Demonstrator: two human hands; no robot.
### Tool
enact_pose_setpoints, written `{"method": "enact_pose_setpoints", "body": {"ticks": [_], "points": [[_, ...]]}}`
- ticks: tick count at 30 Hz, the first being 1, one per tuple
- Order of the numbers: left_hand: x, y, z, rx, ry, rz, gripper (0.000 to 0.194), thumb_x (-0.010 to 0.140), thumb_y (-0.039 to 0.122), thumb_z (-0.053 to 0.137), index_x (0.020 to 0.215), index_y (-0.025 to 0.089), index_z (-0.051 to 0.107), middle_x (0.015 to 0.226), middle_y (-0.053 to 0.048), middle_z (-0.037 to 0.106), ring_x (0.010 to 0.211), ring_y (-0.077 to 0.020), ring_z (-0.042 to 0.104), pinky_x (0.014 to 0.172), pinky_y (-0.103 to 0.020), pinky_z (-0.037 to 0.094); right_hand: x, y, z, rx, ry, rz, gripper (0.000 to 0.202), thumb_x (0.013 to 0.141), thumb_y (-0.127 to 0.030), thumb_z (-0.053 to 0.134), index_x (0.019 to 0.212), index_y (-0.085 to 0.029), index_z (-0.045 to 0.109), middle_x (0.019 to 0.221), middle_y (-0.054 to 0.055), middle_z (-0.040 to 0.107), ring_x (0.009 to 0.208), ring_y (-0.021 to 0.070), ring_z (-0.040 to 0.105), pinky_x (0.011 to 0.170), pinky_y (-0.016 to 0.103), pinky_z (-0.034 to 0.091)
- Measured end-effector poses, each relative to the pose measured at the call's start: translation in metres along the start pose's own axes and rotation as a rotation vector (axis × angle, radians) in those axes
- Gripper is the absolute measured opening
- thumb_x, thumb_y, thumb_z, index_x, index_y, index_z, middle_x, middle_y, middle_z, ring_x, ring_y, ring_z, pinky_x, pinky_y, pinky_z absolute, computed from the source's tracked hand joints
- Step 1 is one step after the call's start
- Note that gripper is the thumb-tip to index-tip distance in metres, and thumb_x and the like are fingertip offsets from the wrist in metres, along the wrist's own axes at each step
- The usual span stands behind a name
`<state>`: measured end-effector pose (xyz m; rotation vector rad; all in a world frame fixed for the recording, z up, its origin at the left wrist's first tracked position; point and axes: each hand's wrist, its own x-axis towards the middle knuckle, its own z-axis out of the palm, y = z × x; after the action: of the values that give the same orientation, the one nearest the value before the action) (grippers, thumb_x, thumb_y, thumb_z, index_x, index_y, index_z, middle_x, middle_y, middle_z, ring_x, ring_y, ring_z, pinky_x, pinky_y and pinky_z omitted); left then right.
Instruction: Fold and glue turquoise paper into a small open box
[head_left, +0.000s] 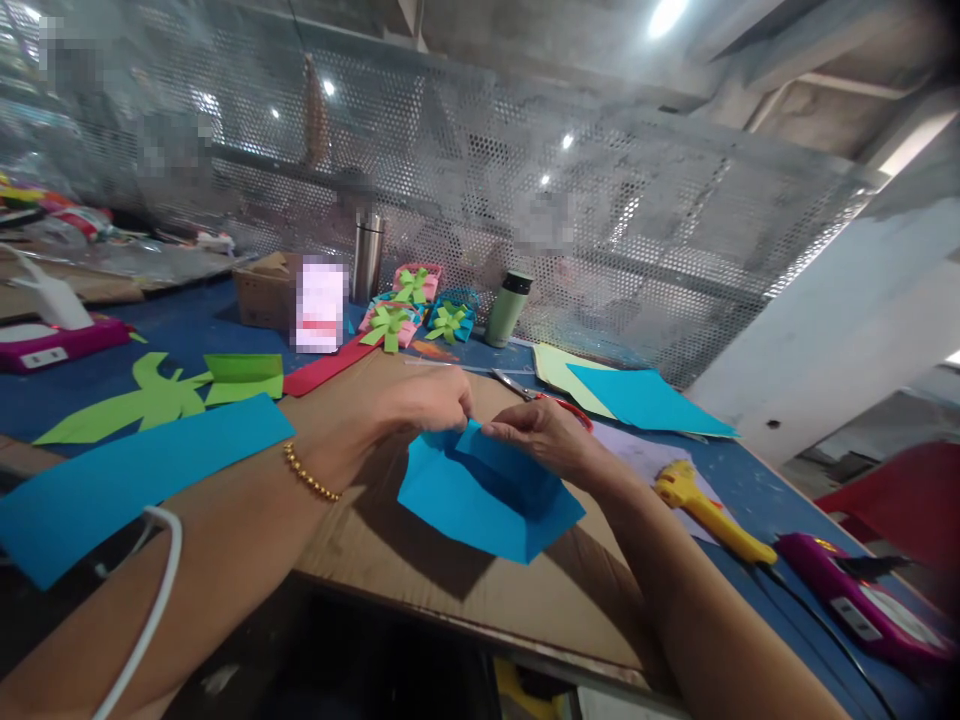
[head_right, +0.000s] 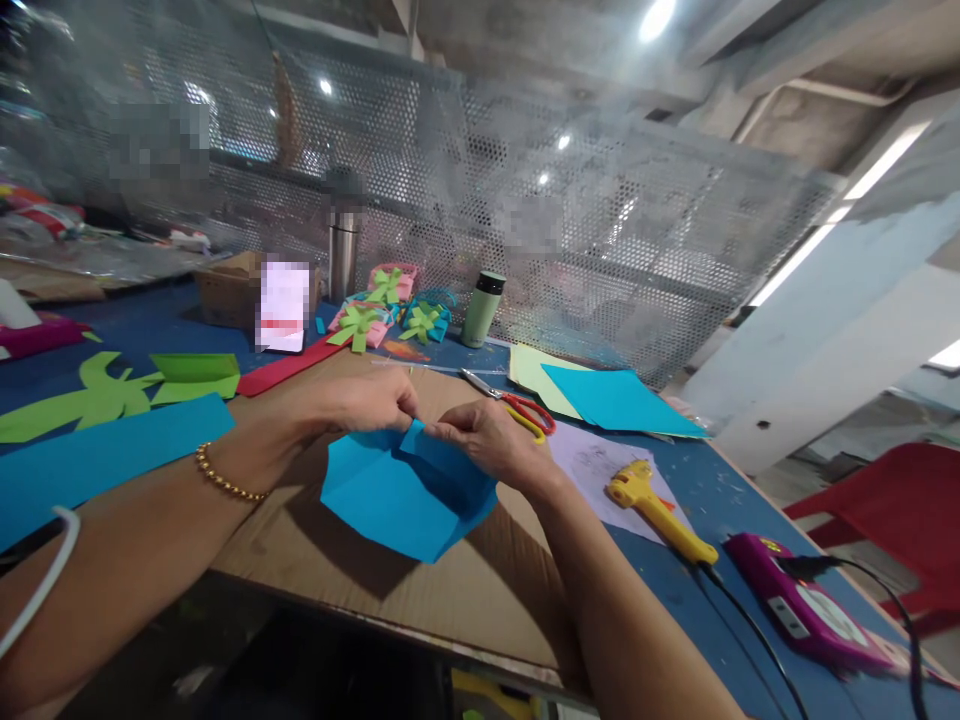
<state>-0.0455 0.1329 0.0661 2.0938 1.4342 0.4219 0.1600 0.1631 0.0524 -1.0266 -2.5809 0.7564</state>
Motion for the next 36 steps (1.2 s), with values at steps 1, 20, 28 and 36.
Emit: {"method": "enact_pose_setpoints", "body": {"ticks": [1,20,28,36], "points": [[0.0,0.0,0.0,0.009,0.002,0.005,0.011,0.065,0.023,0.061,0.06,0.014,0.068,0.052,0.001,0.05,0.052,-0.0116,0.041,0.052,-0.027,0.026,0.0,-0.001,0.0,-0.006,0.009,0.013,0.051,0.088,-0.058,0.051,0.059,-0.017,0.045,0.06,-0.004,0.027,0.056,0.0082,0.022,0.047,0.025,0.015],[0.001,-0.003,-0.005,0.015,-0.083,0.043,0.013,0.065,0.025,0.058,0.055,0.017,0.058,0.051,0.003,0.042,0.05,-0.0107,0.035,0.051,-0.029,0.022,0.0,-0.011,0.007,-0.131,0.151,0.034,0.051,0.084,-0.058,0.053,0.071,-0.012,0.069,0.06,0.001,0.053,0.057,0.0117,0.044,0.051,0.025,0.029],[-0.006,0.006,-0.009,0.065,-0.071,0.009,0.015,0.067,0.025,0.054,0.055,0.018,0.059,0.05,0.002,0.04,0.048,-0.0112,0.032,0.051,-0.03,0.02,0.0,-0.006,0.009,-0.142,0.164,0.032,0.047,0.086,-0.054,0.053,0.07,-0.013,0.068,0.058,0.0,0.049,0.056,0.0107,0.039,0.049,0.024,0.026],[-0.004,0.002,-0.008,0.013,-0.119,0.088,0.025,0.071,0.038,0.064,0.06,0.017,0.062,0.052,0.002,0.045,0.052,-0.0112,0.037,0.054,-0.028,0.023,0.0,-0.006,0.009,-0.081,0.117,0.009,0.051,0.085,-0.057,0.053,0.059,-0.014,0.056,0.056,-0.002,0.036,0.055,0.0087,0.029,0.048,0.025,0.02]]}}
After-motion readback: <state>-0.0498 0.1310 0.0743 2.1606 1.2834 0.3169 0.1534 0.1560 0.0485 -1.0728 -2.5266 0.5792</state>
